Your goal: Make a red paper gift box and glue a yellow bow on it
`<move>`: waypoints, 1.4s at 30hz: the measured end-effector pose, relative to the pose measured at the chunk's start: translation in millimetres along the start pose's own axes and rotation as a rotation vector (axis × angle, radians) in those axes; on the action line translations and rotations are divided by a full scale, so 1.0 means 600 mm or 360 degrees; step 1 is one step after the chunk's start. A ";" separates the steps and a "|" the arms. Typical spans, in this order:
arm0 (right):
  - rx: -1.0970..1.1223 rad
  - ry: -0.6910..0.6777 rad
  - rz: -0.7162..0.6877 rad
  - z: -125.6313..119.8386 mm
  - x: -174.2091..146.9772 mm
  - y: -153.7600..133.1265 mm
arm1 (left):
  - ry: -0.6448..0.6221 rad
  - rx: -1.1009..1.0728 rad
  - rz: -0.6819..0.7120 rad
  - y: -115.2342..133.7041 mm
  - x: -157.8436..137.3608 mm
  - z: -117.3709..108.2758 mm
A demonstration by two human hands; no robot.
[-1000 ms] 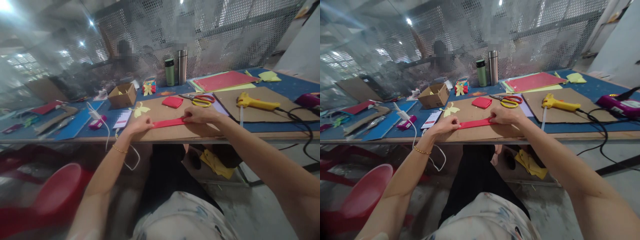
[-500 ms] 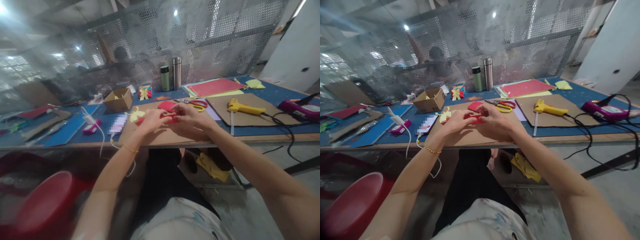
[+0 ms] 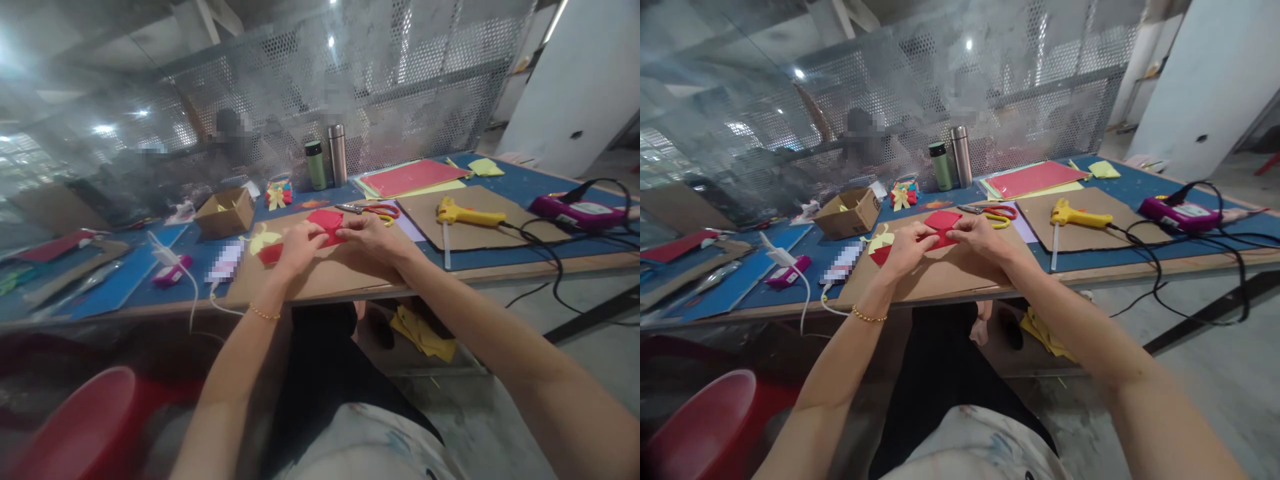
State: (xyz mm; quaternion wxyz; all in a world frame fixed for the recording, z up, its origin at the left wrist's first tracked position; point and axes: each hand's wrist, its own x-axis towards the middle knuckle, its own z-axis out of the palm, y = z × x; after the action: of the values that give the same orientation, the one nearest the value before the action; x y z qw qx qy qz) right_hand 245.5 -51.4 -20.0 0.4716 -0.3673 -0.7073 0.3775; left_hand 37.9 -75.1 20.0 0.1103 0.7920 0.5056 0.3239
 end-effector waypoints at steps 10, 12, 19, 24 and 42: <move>0.0096 0.0059 0.0050 0.000 -0.002 -0.003 | 0.0017 -0.0043 -0.0028 -0.001 0.003 0.003; 0.0098 0.0061 0.0036 0.000 -0.002 -0.003 | 0.0027 -0.0052 -0.0023 -0.001 0.004 0.004; 0.0076 0.0109 -0.0006 0.001 0.002 0.003 | -0.0001 0.0010 -0.0020 0.006 0.002 -0.001; 0.0062 0.0110 -0.0058 -0.002 0.002 0.000 | -0.0003 0.0039 0.0004 0.010 0.000 -0.001; 0.0007 -0.0099 -0.0085 -0.003 -0.008 -0.005 | -0.0107 0.0313 0.0157 0.023 -0.002 0.015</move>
State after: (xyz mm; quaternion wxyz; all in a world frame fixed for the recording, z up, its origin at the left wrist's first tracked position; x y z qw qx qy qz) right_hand 248.3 -56.4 -18.7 0.4601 -0.3353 -0.7302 0.3776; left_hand 53.2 -80.9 19.3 0.0328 0.8334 0.4912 0.2510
